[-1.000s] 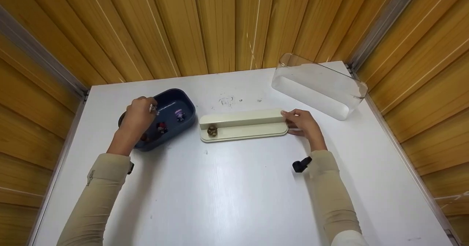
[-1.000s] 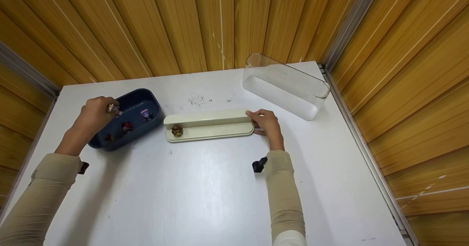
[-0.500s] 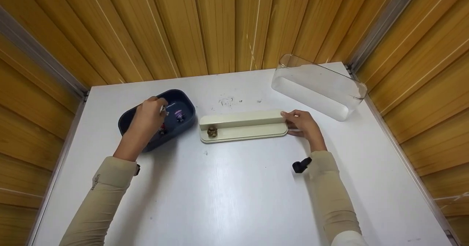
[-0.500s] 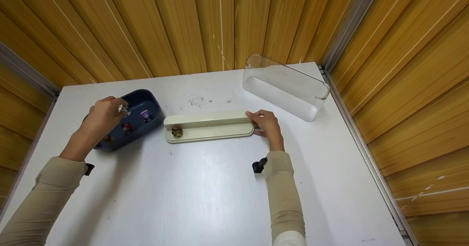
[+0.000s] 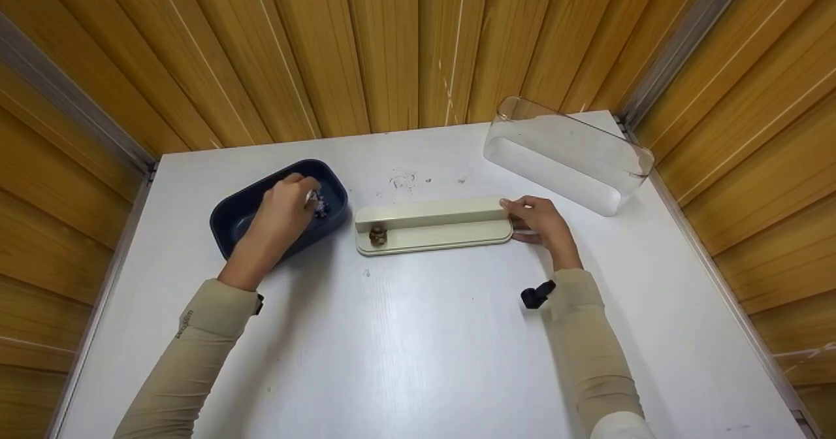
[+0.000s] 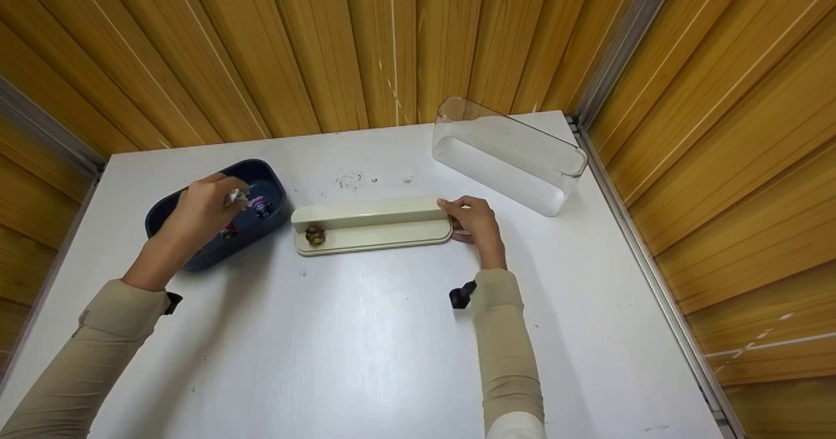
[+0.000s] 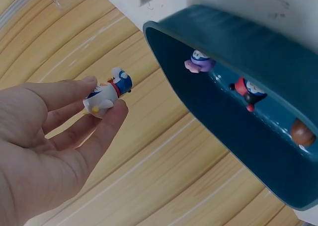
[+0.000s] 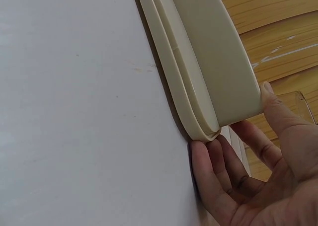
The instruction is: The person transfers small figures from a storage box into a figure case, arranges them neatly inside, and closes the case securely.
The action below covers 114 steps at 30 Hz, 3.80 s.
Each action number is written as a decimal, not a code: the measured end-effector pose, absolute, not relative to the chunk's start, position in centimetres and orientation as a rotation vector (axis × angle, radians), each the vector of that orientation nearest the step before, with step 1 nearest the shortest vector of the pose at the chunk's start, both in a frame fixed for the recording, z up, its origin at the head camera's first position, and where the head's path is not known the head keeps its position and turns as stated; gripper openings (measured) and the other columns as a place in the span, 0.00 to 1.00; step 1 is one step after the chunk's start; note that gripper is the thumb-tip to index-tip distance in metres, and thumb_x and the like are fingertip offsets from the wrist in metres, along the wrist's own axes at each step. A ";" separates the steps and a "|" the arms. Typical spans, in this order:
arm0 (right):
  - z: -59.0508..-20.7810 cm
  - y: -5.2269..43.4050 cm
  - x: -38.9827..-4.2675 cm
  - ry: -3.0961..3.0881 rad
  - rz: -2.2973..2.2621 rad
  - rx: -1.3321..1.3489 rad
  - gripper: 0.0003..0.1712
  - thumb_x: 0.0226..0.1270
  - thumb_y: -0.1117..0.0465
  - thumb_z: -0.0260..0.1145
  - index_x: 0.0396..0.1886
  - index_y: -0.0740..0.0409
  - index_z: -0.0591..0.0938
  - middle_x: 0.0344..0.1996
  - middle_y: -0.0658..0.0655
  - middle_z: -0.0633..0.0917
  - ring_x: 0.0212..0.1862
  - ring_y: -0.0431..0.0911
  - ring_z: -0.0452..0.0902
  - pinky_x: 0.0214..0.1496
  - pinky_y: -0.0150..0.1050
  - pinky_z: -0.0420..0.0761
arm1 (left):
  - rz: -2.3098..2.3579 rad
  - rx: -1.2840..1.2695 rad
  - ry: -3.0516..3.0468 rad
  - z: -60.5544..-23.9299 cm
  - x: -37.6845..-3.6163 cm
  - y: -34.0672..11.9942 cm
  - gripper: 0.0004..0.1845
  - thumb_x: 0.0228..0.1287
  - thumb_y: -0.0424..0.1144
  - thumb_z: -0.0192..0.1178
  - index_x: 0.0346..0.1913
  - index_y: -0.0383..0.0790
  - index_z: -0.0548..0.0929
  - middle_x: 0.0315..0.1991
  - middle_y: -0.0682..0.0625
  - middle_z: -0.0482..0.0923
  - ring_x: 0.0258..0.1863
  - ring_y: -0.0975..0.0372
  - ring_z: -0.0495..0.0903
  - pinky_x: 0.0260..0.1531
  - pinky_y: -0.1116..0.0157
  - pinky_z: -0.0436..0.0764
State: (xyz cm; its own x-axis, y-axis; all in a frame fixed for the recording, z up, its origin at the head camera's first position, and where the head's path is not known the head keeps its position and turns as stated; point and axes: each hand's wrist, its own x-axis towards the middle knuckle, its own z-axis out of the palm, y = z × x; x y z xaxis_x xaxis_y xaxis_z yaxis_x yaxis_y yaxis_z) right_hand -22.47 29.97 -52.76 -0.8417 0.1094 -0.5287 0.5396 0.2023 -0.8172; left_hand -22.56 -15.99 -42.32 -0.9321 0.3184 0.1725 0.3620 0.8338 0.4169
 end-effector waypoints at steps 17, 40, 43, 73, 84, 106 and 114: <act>-52.7 30.1 -22.3 2.149 -1.679 0.586 0.28 0.65 0.39 0.70 0.47 0.58 0.78 0.46 0.56 0.85 0.44 0.44 0.84 0.48 0.40 0.86 | -0.739 -0.601 -2.923 -42.3 -21.8 -13.9 0.10 0.66 0.26 0.64 0.49 0.31 0.86 0.47 0.38 0.82 0.44 0.47 0.84 0.42 0.50 0.85; -52.8 30.0 -22.5 2.151 -1.673 0.611 0.26 0.66 0.40 0.70 0.44 0.57 0.78 0.45 0.55 0.84 0.43 0.43 0.84 0.47 0.40 0.86 | -0.688 -0.727 -2.908 -42.2 -21.0 -11.1 0.12 0.64 0.23 0.64 0.49 0.32 0.87 0.45 0.38 0.84 0.45 0.49 0.84 0.44 0.52 0.85; -52.8 30.1 -22.5 2.155 -1.667 0.607 0.26 0.67 0.40 0.70 0.45 0.57 0.78 0.45 0.55 0.84 0.43 0.44 0.84 0.47 0.40 0.86 | -0.723 -0.755 -2.909 -42.1 -21.1 -10.6 0.12 0.64 0.23 0.64 0.49 0.33 0.87 0.46 0.40 0.85 0.45 0.50 0.85 0.44 0.54 0.86; -53.1 29.7 -22.4 2.161 -1.679 0.585 0.27 0.66 0.40 0.71 0.46 0.58 0.78 0.43 0.55 0.85 0.42 0.44 0.84 0.47 0.40 0.86 | -0.705 -1.126 -2.922 -43.5 -21.3 -4.3 0.14 0.62 0.23 0.67 0.49 0.35 0.88 0.48 0.41 0.85 0.47 0.52 0.86 0.46 0.57 0.86; -53.1 29.9 -22.4 2.169 -1.686 0.571 0.27 0.66 0.39 0.70 0.45 0.59 0.78 0.44 0.56 0.85 0.42 0.44 0.85 0.47 0.41 0.87 | -0.576 -1.262 -2.941 -44.9 -21.6 -2.6 0.13 0.62 0.24 0.67 0.49 0.35 0.88 0.44 0.42 0.84 0.42 0.52 0.86 0.40 0.57 0.86; -53.0 30.0 -22.4 2.166 -1.673 0.578 0.27 0.66 0.39 0.70 0.45 0.59 0.78 0.42 0.55 0.85 0.41 0.43 0.84 0.47 0.40 0.86 | -0.437 -1.418 -2.904 -47.4 -23.5 -2.3 0.10 0.57 0.18 0.66 0.38 0.33 0.89 0.37 0.42 0.89 0.38 0.53 0.87 0.38 0.57 0.85; -52.9 30.0 -22.4 2.171 -1.657 0.575 0.28 0.66 0.39 0.70 0.47 0.58 0.78 0.44 0.55 0.85 0.42 0.43 0.84 0.47 0.39 0.86 | -0.271 -1.473 -2.951 -47.2 -23.7 -2.0 0.09 0.58 0.18 0.65 0.36 0.33 0.88 0.36 0.43 0.88 0.33 0.58 0.80 0.35 0.58 0.82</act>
